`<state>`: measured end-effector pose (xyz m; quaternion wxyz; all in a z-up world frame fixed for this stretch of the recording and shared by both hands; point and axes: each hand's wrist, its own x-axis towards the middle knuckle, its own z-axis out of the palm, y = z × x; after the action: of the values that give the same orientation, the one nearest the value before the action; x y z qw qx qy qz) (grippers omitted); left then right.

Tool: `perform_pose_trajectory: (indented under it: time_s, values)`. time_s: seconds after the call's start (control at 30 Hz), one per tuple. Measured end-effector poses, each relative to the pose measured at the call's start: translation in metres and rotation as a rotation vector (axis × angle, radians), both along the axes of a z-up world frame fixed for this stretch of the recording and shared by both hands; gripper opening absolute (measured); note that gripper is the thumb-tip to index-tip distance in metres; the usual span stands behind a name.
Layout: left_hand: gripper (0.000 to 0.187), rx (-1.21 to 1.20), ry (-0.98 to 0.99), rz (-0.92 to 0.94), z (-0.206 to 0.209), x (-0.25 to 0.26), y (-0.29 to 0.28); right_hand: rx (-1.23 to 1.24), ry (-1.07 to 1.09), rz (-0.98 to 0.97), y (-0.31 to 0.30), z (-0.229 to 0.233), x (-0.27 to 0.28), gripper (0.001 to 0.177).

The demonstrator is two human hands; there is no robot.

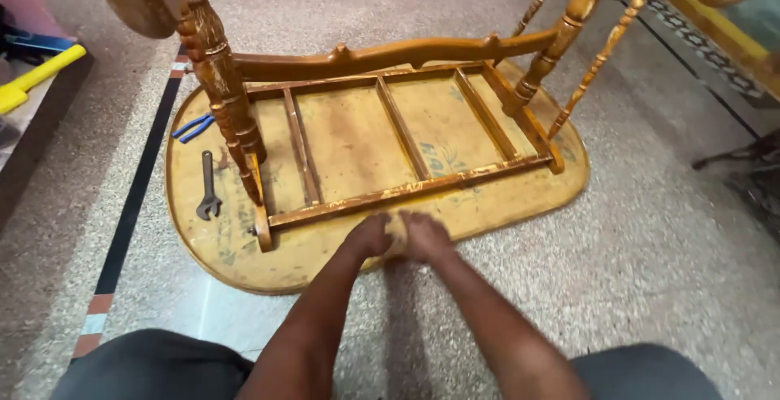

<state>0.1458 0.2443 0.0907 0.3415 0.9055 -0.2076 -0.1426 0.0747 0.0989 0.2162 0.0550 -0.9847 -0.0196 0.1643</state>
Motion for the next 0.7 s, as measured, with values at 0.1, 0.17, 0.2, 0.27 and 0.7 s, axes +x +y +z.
perform_pose_trajectory:
  time_s: [0.1,0.17,0.2,0.27,0.7]
  values:
    - [0.059,-0.218,-0.139,0.122,0.035,-0.006,-0.014,-0.016,-0.13,-0.022,-0.007,0.048,0.004,0.064]
    - [0.057,-0.364,-0.154,0.138,0.056,-0.005,-0.022,-0.123,-0.191,0.016,-0.014,0.077,0.012,0.052]
    - [0.057,-0.377,-0.165,0.162,0.064,-0.002,-0.027,-0.184,-0.253,0.066,-0.015,0.089,0.016,0.043]
    - [0.054,-0.374,-0.102,0.207,0.076,0.004,-0.029,-0.038,-0.288,-0.017,-0.016,0.11,0.021,0.036]
    - [0.042,-0.699,0.095,0.621,0.11,0.099,-0.007,0.632,-0.577,0.028,-0.037,0.142,0.195,0.034]
